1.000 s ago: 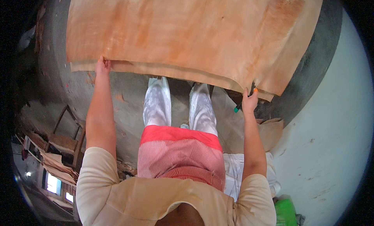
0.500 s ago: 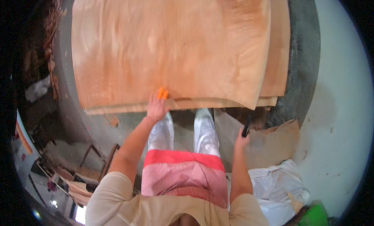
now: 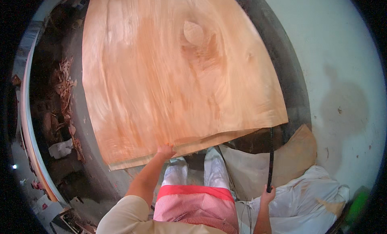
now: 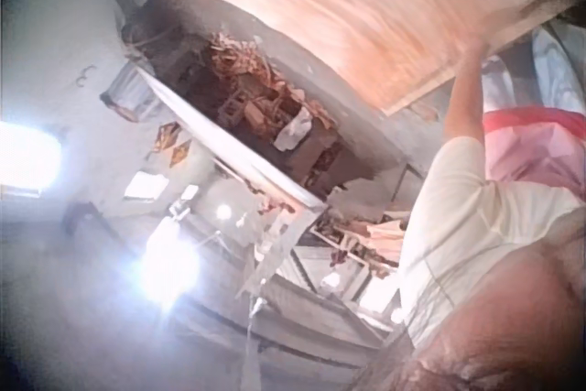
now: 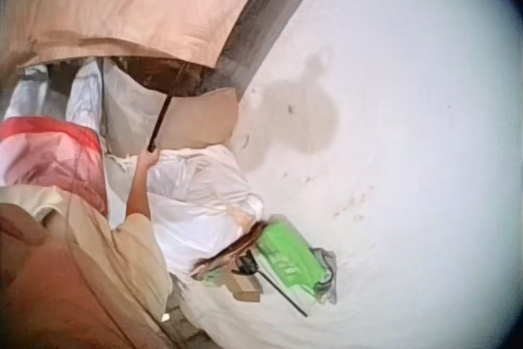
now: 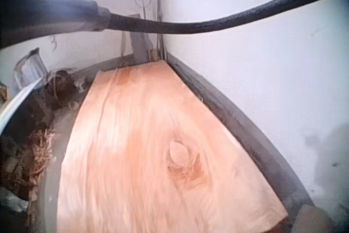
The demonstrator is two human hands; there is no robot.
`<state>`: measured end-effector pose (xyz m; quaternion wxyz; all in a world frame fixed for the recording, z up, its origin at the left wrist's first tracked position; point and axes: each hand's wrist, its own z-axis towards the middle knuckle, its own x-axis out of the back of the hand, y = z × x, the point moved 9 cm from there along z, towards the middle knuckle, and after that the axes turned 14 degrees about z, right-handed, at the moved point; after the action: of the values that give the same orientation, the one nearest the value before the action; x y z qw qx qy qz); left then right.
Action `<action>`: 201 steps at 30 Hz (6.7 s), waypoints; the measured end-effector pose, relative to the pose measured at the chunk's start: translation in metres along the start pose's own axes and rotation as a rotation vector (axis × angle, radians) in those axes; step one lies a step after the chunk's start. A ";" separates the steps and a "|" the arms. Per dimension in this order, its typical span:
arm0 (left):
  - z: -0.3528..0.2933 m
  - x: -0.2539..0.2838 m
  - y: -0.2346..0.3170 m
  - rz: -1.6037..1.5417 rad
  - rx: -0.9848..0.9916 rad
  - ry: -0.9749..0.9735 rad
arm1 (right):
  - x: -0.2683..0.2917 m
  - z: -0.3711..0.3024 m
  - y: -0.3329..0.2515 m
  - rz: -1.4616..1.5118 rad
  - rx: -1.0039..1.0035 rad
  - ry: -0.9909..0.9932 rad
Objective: The person uses a utility knife to carve a circular pattern into a large wooden board, then measures and marks the board with a flexible ruler. They continue carving along the marked lines and later lift and reposition the board to work on different sections.
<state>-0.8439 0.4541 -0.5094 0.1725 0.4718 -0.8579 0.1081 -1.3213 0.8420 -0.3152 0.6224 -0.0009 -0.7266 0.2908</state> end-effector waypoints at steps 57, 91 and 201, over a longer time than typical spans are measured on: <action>-0.462 -0.497 -0.183 -0.826 0.077 0.106 | -0.304 -0.562 -0.232 0.207 0.146 -1.110; -0.440 -0.505 -0.240 -0.940 0.075 0.045 | -0.315 -0.475 -0.258 -0.010 0.247 -0.808; -0.501 -0.470 -0.224 -1.076 0.195 0.342 | 0.013 -0.368 -0.180 0.643 0.109 -0.648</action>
<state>-0.3242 0.8727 -0.2317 0.2952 0.8316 -0.4428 0.1586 -0.9262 0.8523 -0.2061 0.2405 -0.1029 -0.8302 0.4923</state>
